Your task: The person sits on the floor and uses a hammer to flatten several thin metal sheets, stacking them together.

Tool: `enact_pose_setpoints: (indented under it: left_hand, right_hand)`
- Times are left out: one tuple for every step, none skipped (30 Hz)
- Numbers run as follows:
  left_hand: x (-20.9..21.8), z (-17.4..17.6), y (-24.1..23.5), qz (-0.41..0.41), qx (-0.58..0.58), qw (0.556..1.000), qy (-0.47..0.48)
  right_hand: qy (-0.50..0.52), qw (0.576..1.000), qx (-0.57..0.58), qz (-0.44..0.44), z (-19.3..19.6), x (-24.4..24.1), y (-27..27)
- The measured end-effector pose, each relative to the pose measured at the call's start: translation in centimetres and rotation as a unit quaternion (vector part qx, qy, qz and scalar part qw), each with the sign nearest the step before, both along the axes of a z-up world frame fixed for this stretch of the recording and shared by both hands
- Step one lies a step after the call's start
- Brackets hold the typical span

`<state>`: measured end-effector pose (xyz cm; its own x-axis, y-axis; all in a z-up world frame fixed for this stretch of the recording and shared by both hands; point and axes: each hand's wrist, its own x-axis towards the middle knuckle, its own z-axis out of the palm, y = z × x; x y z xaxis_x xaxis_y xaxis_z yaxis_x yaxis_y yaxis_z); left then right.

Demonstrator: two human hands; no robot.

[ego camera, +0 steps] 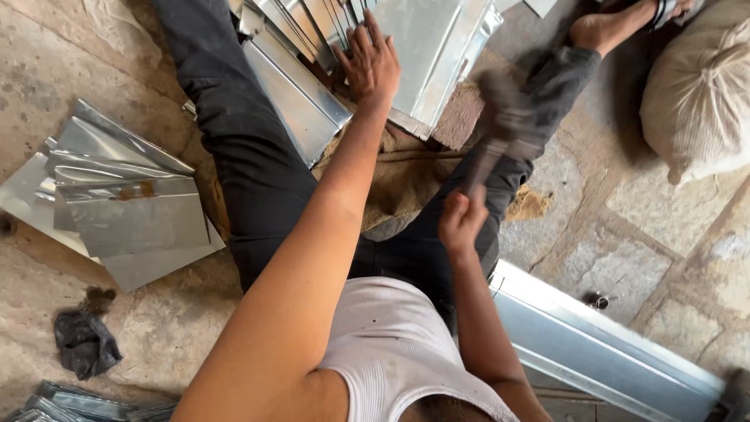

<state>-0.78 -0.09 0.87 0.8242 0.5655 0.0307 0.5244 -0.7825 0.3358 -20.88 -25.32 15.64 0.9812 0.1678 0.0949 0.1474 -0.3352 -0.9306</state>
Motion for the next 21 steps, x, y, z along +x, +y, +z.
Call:
enact_pose_setpoints:
  left_hand:
    - [-0.3, 0.0, 0.1, -0.001, 0.009, 1.000, -0.007]
    - [0.4, 0.2, 0.5, -0.001, 0.021, 1.000, -0.023]
    - [0.8, 0.5, 0.5, -0.008, 0.027, 0.999, -0.034]
    - [0.4, 0.5, 0.4, -0.013, 0.034, 0.998, -0.041]
    - [0.2, 0.5, 0.5, -0.018, 0.040, 0.998, -0.048]
    - [0.4, 0.4, 0.7, -0.008, 0.037, 0.998, -0.048]
    - [0.9, 0.3, 1.0, 0.003, 0.034, 0.998, -0.047]
    - [0.4, -0.1, -0.2, 0.006, 0.020, 0.999, -0.041]
    - [-1.0, -0.6, -1.2, -0.003, 0.008, 1.000, -0.025]
    - [-0.5, -0.5, -0.2, -0.004, 0.006, 1.000, -0.025]
    - [0.2, -0.2, 0.5, -0.005, 0.004, 1.000, -0.026]
    - [0.4, -0.2, 0.8, -0.005, 0.012, 0.999, -0.031]
    - [0.8, 0.0, 1.3, -0.006, 0.020, 0.999, -0.035]
    - [0.8, 0.0, 0.8, -0.008, 0.023, 0.999, -0.039]
    - [0.4, -0.1, 0.5, -0.008, 0.008, 1.000, -0.019]
    - [0.6, 0.2, 0.9, -0.005, -0.003, 1.000, -0.005]
    - [0.6, 0.5, 1.0, -0.002, -0.014, 1.000, 0.009]
    - [0.5, 0.7, 0.9, -0.006, -0.018, 1.000, 0.012]
    - [0.2, 0.9, 0.4, -0.010, -0.021, 1.000, 0.014]
    - [-0.5, 0.8, 0.5, -0.012, -0.023, 0.999, 0.024]
    - [0.0, 0.8, 1.5, 0.003, -0.015, 1.000, 0.008]
  right_hand:
    - [0.032, 0.996, -0.086, 0.008, -1.3, -0.1, -0.1]
    - [0.057, 0.984, -0.168, 0.015, -2.1, 0.6, -0.2]
    - [0.056, 0.983, -0.173, 0.011, -2.2, 1.0, -0.7]
    - [0.059, 0.982, -0.178, 0.009, -1.7, 0.9, -1.3]
    - [0.062, 0.981, -0.182, 0.007, -1.0, 0.9, -1.5]
    - [0.083, 0.987, -0.137, -0.006, -0.3, 0.9, -1.7]
    - [0.104, 0.990, -0.091, -0.019, 0.5, 1.1, -1.9]
    - [0.131, 0.989, -0.055, -0.041, 1.6, 0.3, -2.8]
    - [0.123, 0.991, -0.028, -0.045, 2.4, -1.3, -3.1]
    - [0.098, 0.994, 0.008, -0.040, 2.3, -1.3, -2.4]
    - [0.073, 0.996, 0.044, -0.034, 2.0, -1.1, -1.9]
    - [0.054, 0.998, 0.000, -0.029, 1.5, -1.2, -1.4]
    - [0.036, 0.998, -0.045, -0.024, 0.6, -1.1, -1.0]
    - [0.018, 0.995, -0.095, -0.020, -0.1, -1.2, -1.2]
    - [0.056, 0.989, -0.133, -0.010, -0.9, -1.3, -1.4]
    - [0.089, 0.982, -0.169, 0.004, -1.6, -0.6, -1.3]
    - [0.121, 0.971, -0.204, 0.017, -1.9, -0.1, -1.3]
    - [0.155, 0.971, -0.180, -0.002, -1.6, -0.2, -1.6]
    - [0.190, 0.969, -0.155, -0.021, -0.6, -0.9, -2.5]
    - [0.231, 0.964, -0.130, -0.035, -0.2, -1.6, -2.8]
    - [0.198, 0.974, -0.111, -0.020, -0.8, -1.2, -2.1]
